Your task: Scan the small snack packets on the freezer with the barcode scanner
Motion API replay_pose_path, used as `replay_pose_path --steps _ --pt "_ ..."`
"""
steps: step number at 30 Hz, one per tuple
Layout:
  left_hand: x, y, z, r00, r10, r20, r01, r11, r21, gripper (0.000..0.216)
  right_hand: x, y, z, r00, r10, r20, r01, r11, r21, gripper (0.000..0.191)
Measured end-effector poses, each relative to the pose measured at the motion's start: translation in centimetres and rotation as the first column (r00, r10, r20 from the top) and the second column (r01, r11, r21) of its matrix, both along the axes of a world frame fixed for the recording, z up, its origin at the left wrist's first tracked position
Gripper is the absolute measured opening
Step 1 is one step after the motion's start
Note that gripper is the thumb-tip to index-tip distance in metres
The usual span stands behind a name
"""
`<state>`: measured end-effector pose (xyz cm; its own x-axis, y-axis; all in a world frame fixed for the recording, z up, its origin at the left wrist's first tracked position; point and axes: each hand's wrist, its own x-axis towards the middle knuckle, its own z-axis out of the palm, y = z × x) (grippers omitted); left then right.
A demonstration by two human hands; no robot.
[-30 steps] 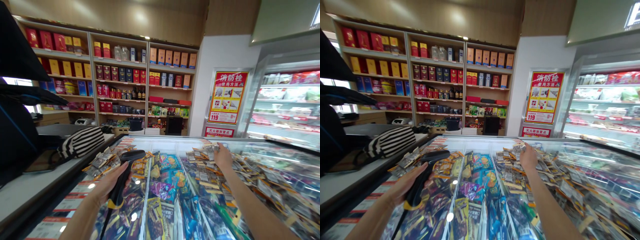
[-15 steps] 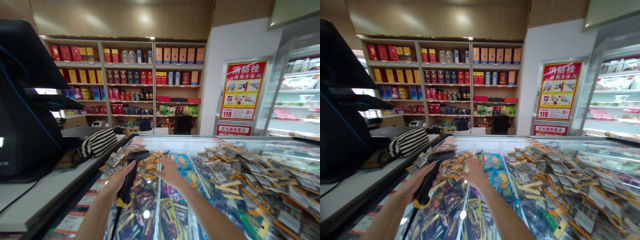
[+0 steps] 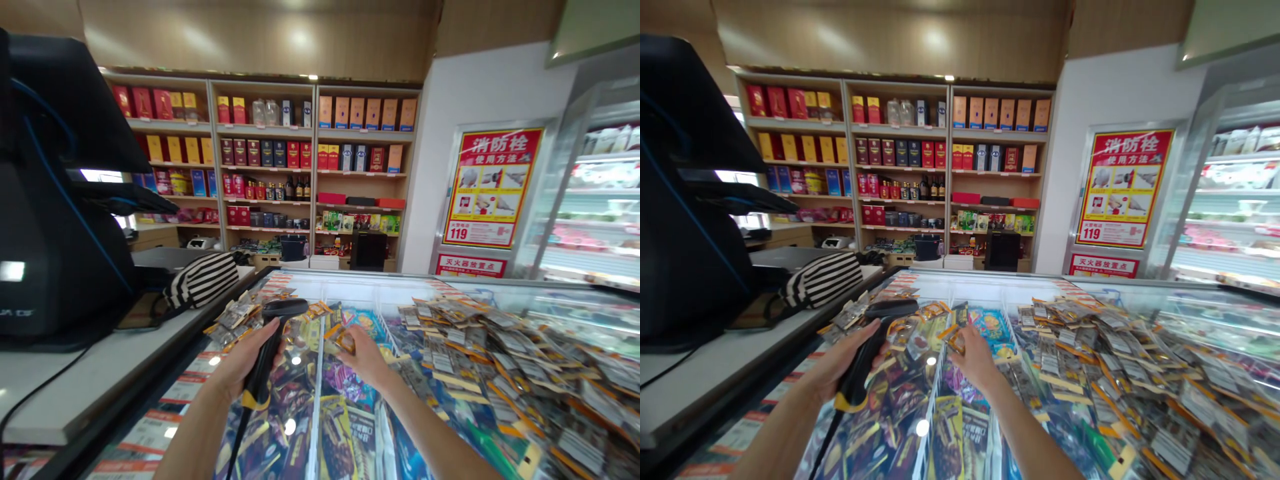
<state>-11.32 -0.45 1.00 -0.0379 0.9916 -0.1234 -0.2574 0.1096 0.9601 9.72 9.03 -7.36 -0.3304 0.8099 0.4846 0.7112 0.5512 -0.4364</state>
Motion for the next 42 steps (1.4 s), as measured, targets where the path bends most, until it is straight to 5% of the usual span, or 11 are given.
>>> replay_pose_path --steps 4,8,11,14,18,29,34,42 --pt "0.1 0.1 -0.3 0.999 -0.048 -0.003 0.048 0.999 0.005 0.028 2.6 1.4 -0.3 0.997 0.053 -0.062 -0.053 0.999 0.007 0.023" --pt "0.5 -0.4 0.0 0.993 -0.115 -0.018 0.116 0.993 0.026 0.03 4.9 2.8 0.3 0.939 -0.143 -0.311 0.157 0.987 0.018 0.028" --pt "0.9 -1.0 0.5 0.985 -0.174 0.008 0.174 0.985 0.015 0.031 5.5 3.4 0.4 0.789 -0.182 -0.586 0.18 0.982 -0.062 0.032" --pt "1.1 -1.5 0.8 0.964 -0.258 0.07 0.258 0.966 0.008 0.029 5.2 3.9 -0.1 0.533 -0.142 -0.834 -0.012 0.984 -0.175 0.03" --pt "1.0 -1.5 0.5 0.942 -0.314 0.121 0.312 0.949 0.035 0.027 4.8 4.8 -1.1 0.358 -0.175 -0.917 -0.14 0.961 -0.238 0.027" --pt "2.0 -1.3 -0.1 0.949 -0.286 0.135 0.284 0.958 0.032 0.029 4.6 4.7 -0.6 0.329 -0.155 -0.932 -0.204 0.952 -0.23 0.026" --pt "1.8 -1.2 -0.5 0.912 -0.36 0.198 0.359 0.932 0.04 0.029 4.3 4.3 -0.2 0.301 -0.142 -0.943 -0.302 0.924 -0.235 0.025" --pt "1.9 -1.1 -0.8 0.858 -0.437 0.269 0.43 0.899 0.087 0.03 4.2 4.3 -0.1 0.357 -0.1 -0.929 -0.285 0.935 -0.211 0.022"
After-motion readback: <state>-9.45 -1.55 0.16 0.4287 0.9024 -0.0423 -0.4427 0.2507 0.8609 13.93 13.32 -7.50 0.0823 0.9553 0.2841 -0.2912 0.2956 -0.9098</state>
